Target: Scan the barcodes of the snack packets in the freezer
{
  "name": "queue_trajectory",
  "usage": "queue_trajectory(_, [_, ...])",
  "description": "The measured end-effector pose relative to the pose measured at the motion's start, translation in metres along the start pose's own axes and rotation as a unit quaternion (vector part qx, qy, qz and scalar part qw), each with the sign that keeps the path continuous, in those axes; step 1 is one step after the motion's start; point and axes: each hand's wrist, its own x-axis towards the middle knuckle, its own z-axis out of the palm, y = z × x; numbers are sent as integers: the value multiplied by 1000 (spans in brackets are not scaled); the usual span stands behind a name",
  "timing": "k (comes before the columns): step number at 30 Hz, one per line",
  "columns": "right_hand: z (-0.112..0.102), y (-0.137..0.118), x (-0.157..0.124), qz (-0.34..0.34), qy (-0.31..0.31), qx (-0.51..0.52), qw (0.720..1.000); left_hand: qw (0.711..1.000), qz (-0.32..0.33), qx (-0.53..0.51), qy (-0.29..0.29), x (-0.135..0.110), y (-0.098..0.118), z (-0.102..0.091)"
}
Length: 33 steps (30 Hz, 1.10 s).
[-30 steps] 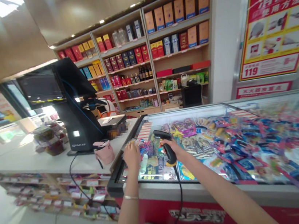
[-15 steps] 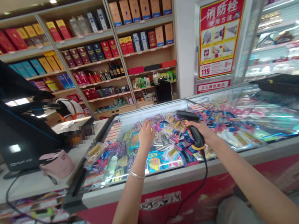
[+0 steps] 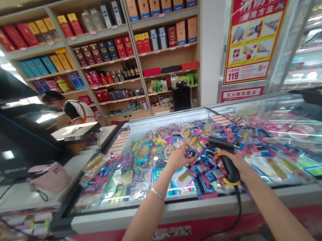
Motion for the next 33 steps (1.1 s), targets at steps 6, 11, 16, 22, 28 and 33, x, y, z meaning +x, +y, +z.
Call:
queue_trajectory(6, [0, -3, 0, 4, 7, -6, 1000, 997, 28, -72, -12, -2, 0, 2])
queue_trajectory(11, [1, -3, 0, 4, 17, -7, 1000, 990, 9, -133, 37, -1, -3, 8])
queue_trajectory(16, [1, -3, 2, 4, 13, -25, 1000, 979, -46, -178, 90, 2, -14, 9])
queue_trajectory(22, [6, -13, -4, 30, 45, -32, 998, 961, -68, -247, 101, -1, -13, -10])
queue_trajectory(28, [28, -29, -12, 18, 4, -24, 1000, 967, -115, -177, 146, -24, -46, -51])
queue_trajectory(33, [76, -29, -8, -19, -39, -22, 999, 946, -157, -163, 230, -40, -94, -89])
